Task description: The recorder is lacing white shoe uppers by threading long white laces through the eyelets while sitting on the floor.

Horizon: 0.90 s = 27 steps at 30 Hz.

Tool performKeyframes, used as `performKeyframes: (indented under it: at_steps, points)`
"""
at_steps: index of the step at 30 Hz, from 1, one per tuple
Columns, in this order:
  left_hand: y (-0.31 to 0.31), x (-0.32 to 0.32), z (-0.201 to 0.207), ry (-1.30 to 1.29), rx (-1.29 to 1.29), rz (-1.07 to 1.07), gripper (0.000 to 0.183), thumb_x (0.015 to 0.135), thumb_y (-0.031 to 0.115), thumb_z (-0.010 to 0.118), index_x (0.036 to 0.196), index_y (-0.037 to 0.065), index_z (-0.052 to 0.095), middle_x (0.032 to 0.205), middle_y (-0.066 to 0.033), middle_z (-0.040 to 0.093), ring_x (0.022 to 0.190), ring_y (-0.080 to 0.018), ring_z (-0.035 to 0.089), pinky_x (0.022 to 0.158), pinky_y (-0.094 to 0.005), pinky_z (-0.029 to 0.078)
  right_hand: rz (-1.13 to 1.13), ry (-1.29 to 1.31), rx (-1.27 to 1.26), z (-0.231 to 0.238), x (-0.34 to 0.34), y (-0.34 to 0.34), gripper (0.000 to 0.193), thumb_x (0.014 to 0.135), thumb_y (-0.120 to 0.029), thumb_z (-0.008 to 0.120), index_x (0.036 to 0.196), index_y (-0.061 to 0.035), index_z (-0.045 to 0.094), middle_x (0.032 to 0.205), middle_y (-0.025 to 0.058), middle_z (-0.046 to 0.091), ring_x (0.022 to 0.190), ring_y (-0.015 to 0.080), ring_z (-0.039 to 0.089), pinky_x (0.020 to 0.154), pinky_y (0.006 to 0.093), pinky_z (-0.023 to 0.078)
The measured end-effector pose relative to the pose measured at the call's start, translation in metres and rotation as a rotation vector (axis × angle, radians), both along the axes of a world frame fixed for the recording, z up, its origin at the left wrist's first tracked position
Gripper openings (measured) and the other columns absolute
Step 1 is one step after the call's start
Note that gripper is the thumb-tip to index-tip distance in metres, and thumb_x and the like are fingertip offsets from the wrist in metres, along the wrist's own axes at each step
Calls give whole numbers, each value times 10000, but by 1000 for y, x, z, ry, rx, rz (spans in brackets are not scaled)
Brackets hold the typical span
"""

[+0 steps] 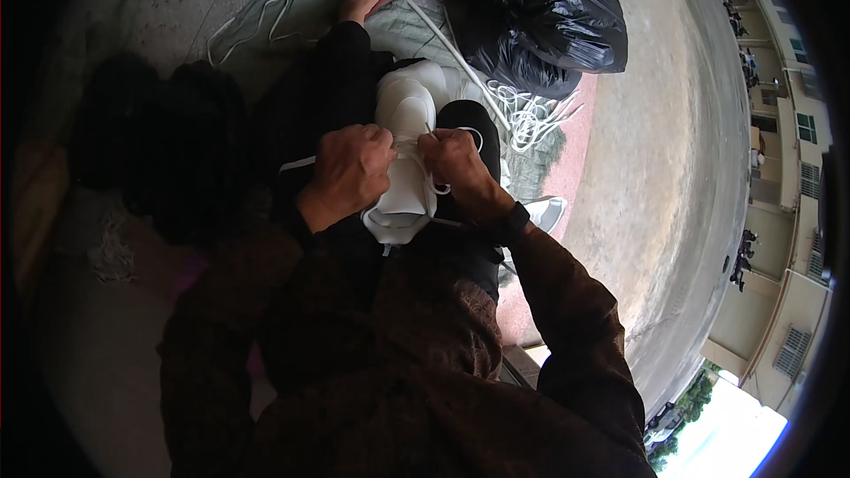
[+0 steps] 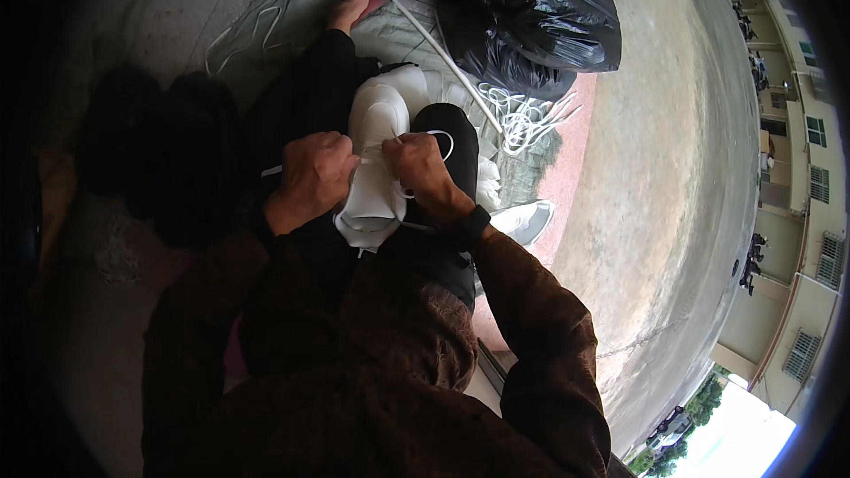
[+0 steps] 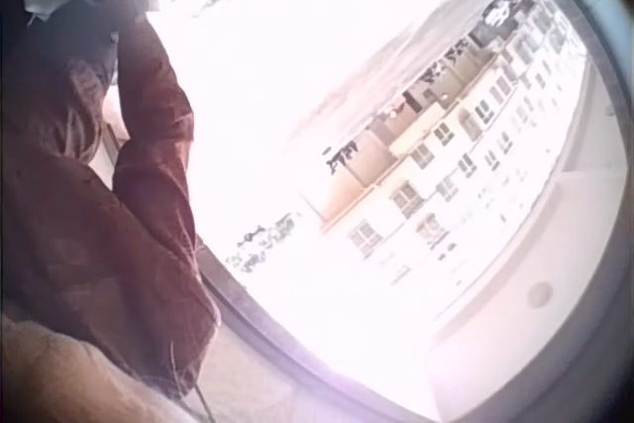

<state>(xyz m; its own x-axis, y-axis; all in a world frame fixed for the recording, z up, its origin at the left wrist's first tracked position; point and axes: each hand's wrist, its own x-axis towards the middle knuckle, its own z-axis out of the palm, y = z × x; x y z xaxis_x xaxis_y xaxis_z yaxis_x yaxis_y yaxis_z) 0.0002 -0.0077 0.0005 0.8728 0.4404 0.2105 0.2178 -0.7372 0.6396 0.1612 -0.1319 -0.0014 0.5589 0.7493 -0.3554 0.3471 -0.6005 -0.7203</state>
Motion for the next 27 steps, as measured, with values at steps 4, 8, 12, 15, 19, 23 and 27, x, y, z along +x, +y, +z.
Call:
performKeyframes:
  at_steps: [4, 8, 12, 15, 19, 23, 27]
  points:
    - [61, -22, 4, -170, 306, -18, 199, 778, 68, 679, 668, 58, 513, 665, -99, 551, 625, -289, 596, 558, -399, 479, 479, 336, 187, -16, 39, -20, 82, 853, -81, 568, 835, -7, 599, 635, 153, 536, 587, 351, 568, 568, 420, 470]
    - [52, -64, 11, 10, 84, -73, 226, 805, 73, 677, 657, 53, 508, 591, -104, 519, 544, -310, 551, 524, -402, 434, 460, -645, 326, 12, -3, -46, 92, 910, -41, 553, 861, -49, 476, 596, 141, 453, 547, 378, 477, 558, 464, 409]
    - [105, -103, 48, -25, -1450, -27, 317, 1029, 206, 463, 736, 91, 500, 564, 53, 375, 477, -60, 313, 465, -231, 244, 141, -282, -68, 26, -34, -58, 70, 852, -61, 584, 854, -55, 515, 761, 179, 627, 748, 417, 637, 609, 489, 475]
    - [197, -222, 45, -739, -1833, -105, 316, 1072, 214, 370, 795, 68, 416, 639, 3, 301, 604, -103, 322, 564, -274, 300, 266, -474, 90, 3, -18, -43, 94, 802, -93, 616, 875, -80, 557, 816, 132, 631, 704, 392, 643, 591, 493, 509]
    - [211, -275, 57, -953, -1587, 1014, 261, 1063, 173, 380, 865, 25, 464, 831, -80, 417, 769, -191, 412, 771, -325, 394, 327, -504, 43, 4, -11, -39, 161, 756, -86, 642, 909, -108, 597, 827, 118, 605, 697, 384, 648, 579, 491, 513]
    - [265, -410, -12, -884, -1929, 454, 210, 1056, 172, 418, 915, 24, 469, 856, -79, 455, 763, -180, 423, 744, -310, 412, 425, -586, 36, 3, -16, -24, 177, 747, -98, 648, 921, -111, 619, 830, 111, 610, 704, 349, 661, 571, 468, 523]
    - [167, -212, -30, -516, -1481, 616, 156, 1032, 182, 496, 956, 46, 502, 726, 15, 414, 594, -75, 369, 532, -235, 322, 616, -807, -30, 9, -12, -17, 139, 732, -89, 647, 868, -108, 624, 809, 78, 617, 723, 299, 668, 587, 420, 538]
